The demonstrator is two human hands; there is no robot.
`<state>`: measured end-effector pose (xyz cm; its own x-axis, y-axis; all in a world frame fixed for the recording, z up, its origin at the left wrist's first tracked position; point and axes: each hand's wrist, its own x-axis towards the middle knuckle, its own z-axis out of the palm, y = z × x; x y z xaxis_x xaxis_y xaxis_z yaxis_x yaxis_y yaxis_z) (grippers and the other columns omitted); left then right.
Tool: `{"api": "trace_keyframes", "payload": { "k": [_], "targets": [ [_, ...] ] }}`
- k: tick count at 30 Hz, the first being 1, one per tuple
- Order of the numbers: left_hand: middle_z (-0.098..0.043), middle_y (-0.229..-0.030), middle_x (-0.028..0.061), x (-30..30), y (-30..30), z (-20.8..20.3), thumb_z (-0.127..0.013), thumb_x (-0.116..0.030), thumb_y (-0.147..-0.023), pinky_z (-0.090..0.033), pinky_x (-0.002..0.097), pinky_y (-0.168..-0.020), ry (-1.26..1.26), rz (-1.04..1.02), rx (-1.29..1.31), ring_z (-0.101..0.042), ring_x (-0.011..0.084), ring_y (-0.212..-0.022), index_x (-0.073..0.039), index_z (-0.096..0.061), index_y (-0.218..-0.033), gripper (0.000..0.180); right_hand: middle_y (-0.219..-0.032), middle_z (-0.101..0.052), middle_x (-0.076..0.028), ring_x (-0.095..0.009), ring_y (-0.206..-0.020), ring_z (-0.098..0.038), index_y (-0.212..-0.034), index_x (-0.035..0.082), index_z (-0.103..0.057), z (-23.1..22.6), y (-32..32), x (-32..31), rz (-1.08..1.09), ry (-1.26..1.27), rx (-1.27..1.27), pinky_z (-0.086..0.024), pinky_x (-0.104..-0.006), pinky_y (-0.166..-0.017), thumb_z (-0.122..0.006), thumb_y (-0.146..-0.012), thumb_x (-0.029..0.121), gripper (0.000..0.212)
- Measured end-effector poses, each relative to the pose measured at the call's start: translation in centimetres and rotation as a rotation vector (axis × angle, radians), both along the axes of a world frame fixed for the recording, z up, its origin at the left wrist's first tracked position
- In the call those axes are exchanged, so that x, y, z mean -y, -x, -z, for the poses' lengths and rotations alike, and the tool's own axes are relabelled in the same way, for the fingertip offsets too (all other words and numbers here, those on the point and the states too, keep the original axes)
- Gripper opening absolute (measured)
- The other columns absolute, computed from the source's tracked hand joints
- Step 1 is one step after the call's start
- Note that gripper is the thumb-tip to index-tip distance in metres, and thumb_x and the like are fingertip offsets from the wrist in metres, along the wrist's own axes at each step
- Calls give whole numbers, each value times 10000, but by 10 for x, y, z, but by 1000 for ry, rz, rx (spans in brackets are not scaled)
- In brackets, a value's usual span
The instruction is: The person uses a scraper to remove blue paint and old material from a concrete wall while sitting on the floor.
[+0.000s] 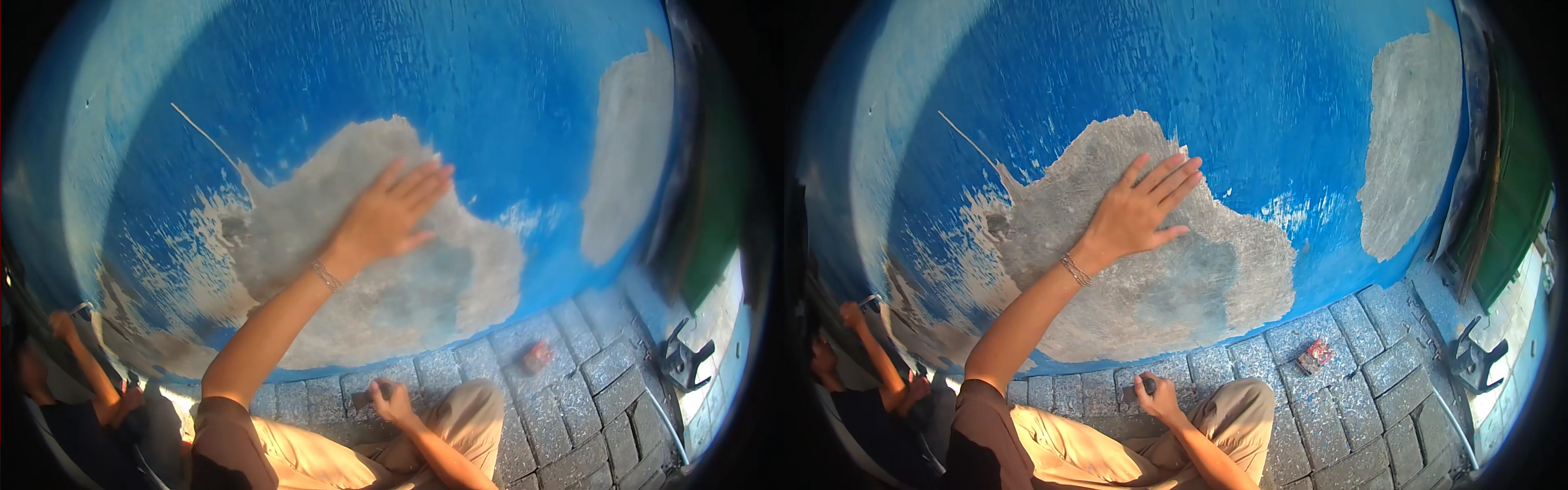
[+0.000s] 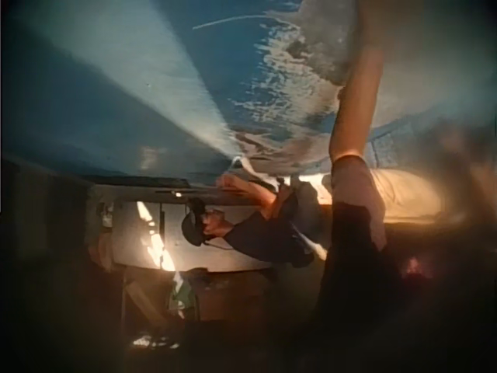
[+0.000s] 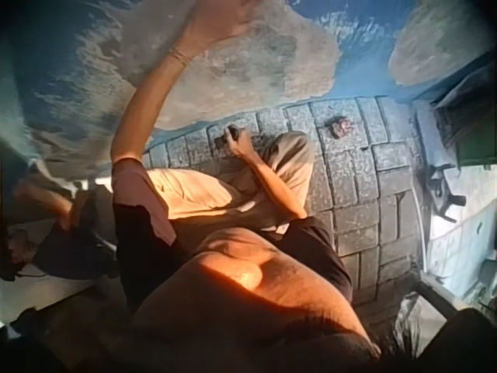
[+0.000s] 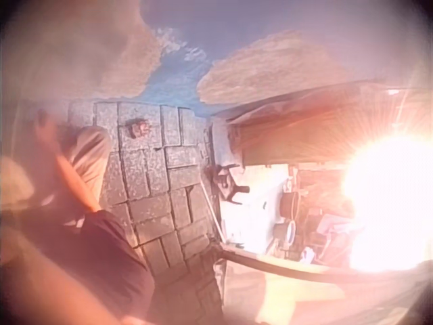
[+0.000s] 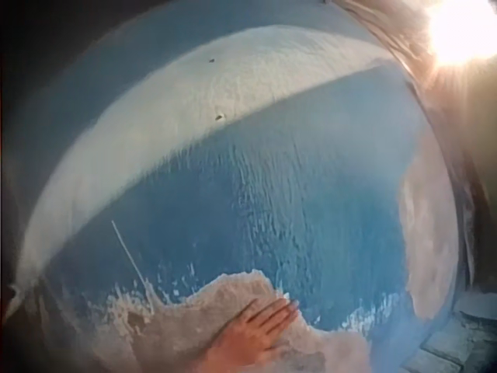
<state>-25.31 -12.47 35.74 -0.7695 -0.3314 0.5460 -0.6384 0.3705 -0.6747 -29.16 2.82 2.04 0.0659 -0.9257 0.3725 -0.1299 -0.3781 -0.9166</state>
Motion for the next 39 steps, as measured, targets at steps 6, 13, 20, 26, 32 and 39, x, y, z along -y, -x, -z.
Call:
{"api": "trace_keyframes", "payload": {
  "k": [6,13,20,26,32,39],
  "targets": [
    [-153,-1534,93,-13,-46,-71,-483,-546,-869,-71,517,-1122,346,-144,-495,-124,299,-1415,-165,-239,-1464,747,-620,-602,-205,-391,-623,-623,-800,33,-642,-1,0,3,0,-20,3,-476,-432,-541,-570,-873,306,291],
    [-106,-1531,157,5,-6,-55,-390,-482,-914,-20,567,-1101,435,-217,-674,-64,351,-1415,-51,-154,-1466,739,-592,-591,-204,-389,-591,-617,-793,40,-645,4,-5,4,18,49,4,-473,-434,-525,-577,-870,322,300],
    [-182,-1531,31,15,34,89,-506,-510,-841,-62,435,-1153,-52,79,217,-149,186,-1415,-144,-205,-1469,786,-584,-597,-192,-380,-588,-623,-792,49,-653,9,-6,3,-68,-17,-101,-480,-424,-533,-573,-874,352,323],
    [-201,-1525,-10,-9,-28,123,-512,-539,-832,-63,430,-1158,-71,24,380,-170,152,-1405,-189,-241,-1460,769,-678,-625,-199,-360,-667,-644,-839,16,-652,-7,2,0,-122,-185,-160,-491,-406,-611,-529,-900,385,394],
    [-203,-1525,4,-19,-86,107,-500,-572,-827,-43,447,-1154,-16,4,284,-166,172,-1409,-256,-282,-1446,729,-676,-629,-200,-358,-671,-644,-856,19,-652,2,-1,0,-121,-139,-234,-491,-409,-613,-525,-899,408,411],
    [-212,-1522,57,-38,-157,53,-513,-548,-833,-59,467,-1145,95,-139,-14,-158,248,-1414,-254,-318,-1436,698,-807,-687,-102,-147,-698,-645,-984,-24,-633,8,4,5,-281,-479,23,-500,-279,-606,-589,-900,197,241]
  ]
}}
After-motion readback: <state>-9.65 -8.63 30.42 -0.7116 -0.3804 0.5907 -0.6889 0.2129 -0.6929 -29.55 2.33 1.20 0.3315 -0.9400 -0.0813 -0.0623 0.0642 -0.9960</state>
